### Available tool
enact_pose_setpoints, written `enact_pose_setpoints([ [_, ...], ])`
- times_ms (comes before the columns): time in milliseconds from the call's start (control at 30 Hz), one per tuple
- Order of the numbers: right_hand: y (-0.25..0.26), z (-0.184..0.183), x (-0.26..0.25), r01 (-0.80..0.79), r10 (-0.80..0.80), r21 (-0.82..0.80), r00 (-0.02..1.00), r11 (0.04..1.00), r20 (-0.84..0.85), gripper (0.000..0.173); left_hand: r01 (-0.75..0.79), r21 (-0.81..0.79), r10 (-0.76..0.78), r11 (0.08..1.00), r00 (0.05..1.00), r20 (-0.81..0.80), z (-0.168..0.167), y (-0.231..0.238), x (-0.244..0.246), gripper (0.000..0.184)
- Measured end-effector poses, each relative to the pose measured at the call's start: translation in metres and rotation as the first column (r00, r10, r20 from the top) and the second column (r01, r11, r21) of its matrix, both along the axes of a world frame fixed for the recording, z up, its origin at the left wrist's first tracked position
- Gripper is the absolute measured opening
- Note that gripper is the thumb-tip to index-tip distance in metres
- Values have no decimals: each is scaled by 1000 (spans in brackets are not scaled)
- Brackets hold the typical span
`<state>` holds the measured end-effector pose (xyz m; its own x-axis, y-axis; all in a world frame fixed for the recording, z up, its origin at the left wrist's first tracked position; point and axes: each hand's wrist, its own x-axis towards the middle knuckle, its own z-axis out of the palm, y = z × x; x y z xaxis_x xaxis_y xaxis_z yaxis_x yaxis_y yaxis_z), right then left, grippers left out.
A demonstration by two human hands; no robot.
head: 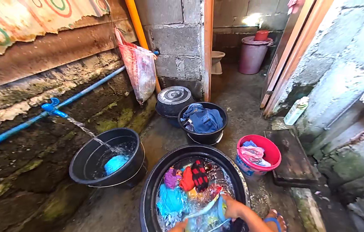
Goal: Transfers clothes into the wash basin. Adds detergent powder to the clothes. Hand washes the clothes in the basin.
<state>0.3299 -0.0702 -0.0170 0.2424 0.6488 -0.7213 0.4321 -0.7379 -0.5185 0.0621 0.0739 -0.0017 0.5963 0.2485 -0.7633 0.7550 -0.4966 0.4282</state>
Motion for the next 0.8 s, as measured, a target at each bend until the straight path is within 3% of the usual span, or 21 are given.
enact_pose_setpoints([
  [100, -4, 75, 25, 53, -54, 122, 999, 991, 5, 108, -303, -86, 314, 949, 934, 168, 69, 30, -12, 97],
  [167, -6, 145, 36, 37, -49, 292, 998, 956, 36, 95, -388, -173, 425, 905, 835, 351, 132, 41, -10, 96],
  [267, -19, 247, 42, 21, -79, 564, 994, 825, 79, 75, -362, -257, 440, 896, 646, 624, 238, 33, -6, 93],
  [367, -36, 328, 40, 44, -102, 778, 994, 626, 26, 57, -253, -295, 381, 921, 434, 817, 327, 20, -5, 89],
  [433, -39, 363, 32, 136, -102, 868, 990, 478, -99, 45, -190, -251, 304, 949, 347, 887, 364, 17, -2, 86],
  [500, -29, 380, 18, 269, -64, 891, 962, 366, -265, 41, -141, -227, 261, 964, 330, 907, 386, 13, 7, 81],
  [567, -10, 379, -2, 343, 18, 870, 927, 355, -374, 39, -139, -275, 306, 951, 331, 892, 383, 3, 27, 87],
  [633, 15, 360, -22, 341, 96, 835, 903, 433, -418, 37, -227, -218, 297, 949, 417, 859, 353, -8, 55, 108],
  [667, 27, 344, -30, 303, 105, 814, 909, 496, -403, 41, -298, -152, 283, 942, 468, 837, 326, -12, 70, 110],
  [700, 38, 324, -36, 247, 78, 784, 933, 569, -351, 46, -371, -101, 288, 923, 493, 821, 292, -15, 84, 99],
  [800, 60, 247, -38, 91, -6, 652, 991, 753, -132, 64, -525, 85, 286, 847, 584, 760, 162, -7, 111, 38],
])
